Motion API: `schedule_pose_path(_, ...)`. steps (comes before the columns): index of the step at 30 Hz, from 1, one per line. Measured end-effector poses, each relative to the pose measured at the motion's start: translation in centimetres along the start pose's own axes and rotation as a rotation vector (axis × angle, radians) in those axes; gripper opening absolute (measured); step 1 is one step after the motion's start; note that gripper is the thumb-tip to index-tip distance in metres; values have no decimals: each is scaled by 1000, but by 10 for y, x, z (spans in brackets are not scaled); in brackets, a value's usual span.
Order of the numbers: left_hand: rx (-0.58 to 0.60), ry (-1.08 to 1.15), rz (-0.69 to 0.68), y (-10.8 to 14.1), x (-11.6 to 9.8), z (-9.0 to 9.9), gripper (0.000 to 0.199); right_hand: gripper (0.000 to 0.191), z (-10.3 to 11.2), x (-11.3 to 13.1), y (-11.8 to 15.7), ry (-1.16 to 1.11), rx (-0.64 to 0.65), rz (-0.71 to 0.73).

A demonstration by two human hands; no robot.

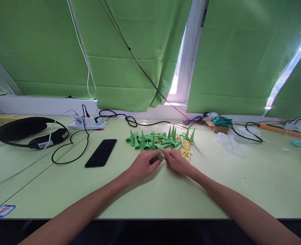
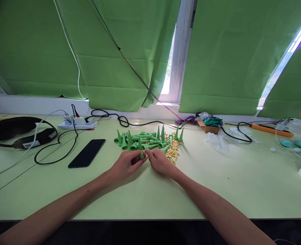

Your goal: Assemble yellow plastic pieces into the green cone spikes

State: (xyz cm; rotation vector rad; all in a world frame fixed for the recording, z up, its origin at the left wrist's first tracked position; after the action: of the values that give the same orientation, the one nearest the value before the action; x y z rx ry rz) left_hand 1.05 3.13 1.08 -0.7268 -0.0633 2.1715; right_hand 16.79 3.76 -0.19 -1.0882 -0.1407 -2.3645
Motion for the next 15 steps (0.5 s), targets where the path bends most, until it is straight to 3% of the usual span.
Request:
schedule_pose_path(7, -91, 66, 261, -3, 13, 4, 33, 53, 15, -7, 1, 99, -334, 10)
schedule_pose_path(15, 70, 75, 261, -4, 16, 2, 23, 51, 13, -5, 2, 128, -317, -4)
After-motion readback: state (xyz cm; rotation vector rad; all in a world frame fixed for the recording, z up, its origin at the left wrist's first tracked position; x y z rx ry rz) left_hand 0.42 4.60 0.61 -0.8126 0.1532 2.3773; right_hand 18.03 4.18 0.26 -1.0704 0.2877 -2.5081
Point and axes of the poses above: each hand's wrist, its own y-axis away from the middle knuckle, its own z-axis out of the back of the hand, x = y × z, the point moved 3 cm from there along -y, towards the middle knuckle, and after that the axes turned 15 degrees about x, right-handed, at the moved point
